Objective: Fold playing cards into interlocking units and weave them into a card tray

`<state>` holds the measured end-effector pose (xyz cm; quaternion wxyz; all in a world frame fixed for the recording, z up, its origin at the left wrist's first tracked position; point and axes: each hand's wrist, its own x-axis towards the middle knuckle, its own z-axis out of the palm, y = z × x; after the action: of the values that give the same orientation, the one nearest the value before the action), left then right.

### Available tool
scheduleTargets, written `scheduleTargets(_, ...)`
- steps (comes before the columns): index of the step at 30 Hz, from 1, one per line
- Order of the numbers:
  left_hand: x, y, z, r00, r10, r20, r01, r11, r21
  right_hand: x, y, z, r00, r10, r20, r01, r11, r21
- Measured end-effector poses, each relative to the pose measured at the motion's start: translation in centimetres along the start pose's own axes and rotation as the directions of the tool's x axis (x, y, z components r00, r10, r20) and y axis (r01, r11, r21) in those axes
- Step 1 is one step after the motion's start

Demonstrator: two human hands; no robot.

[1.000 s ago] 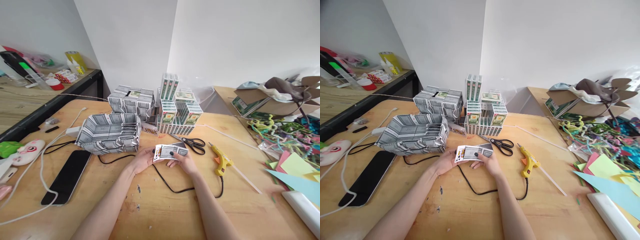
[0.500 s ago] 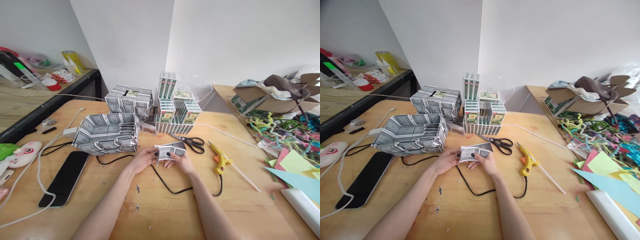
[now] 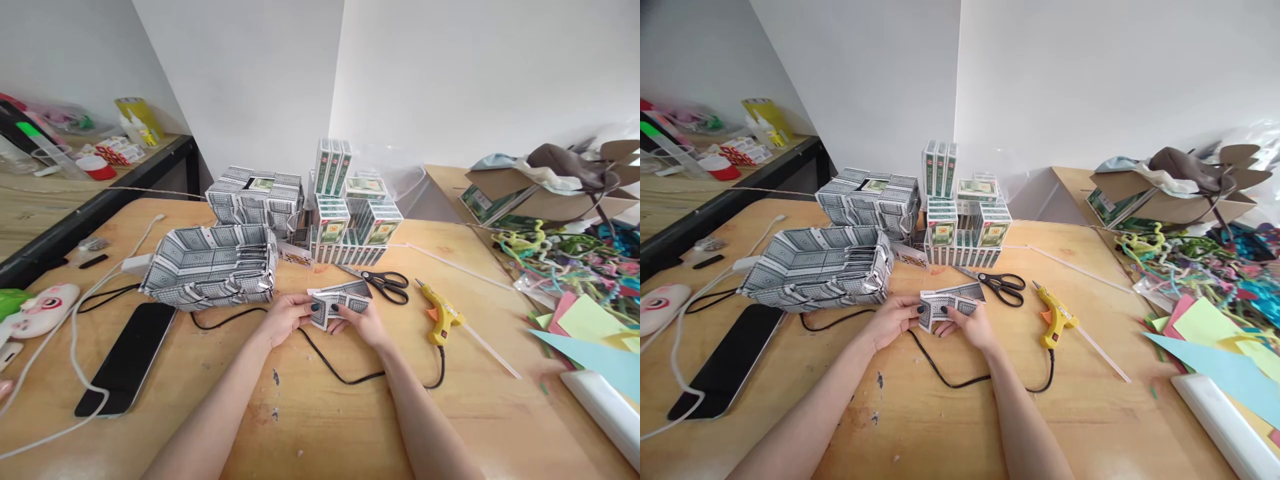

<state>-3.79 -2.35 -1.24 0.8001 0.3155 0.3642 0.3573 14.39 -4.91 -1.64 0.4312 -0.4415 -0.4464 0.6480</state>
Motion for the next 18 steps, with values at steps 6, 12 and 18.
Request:
scheduleTargets(6, 0.12, -0.1, -0.02, 0.999, -0.018, -0.044, 0.018, 1.0, -0.004, 0.0, -0.03, -0.02, 1.0, 0.001, -0.005, -0.001, 1.0, 0.006)
scheduleTargets(12, 0.28, -0.27, 0.36, 0.991, -0.007, -0.131, 0.007, 1.0, 0.001, -0.07, -0.1, -0.03, 1.0, -0.005, 0.013, 0.005, 1.0, 0.008)
scheduleTargets(18, 0.55, -0.69, 0.6, 0.979, 0.027, -0.202, -0.02, 0.999, 0.04, -0.21, -0.24, 0.03, 1.0, -0.006, 0.029, 0.007, 1.0, -0.003)
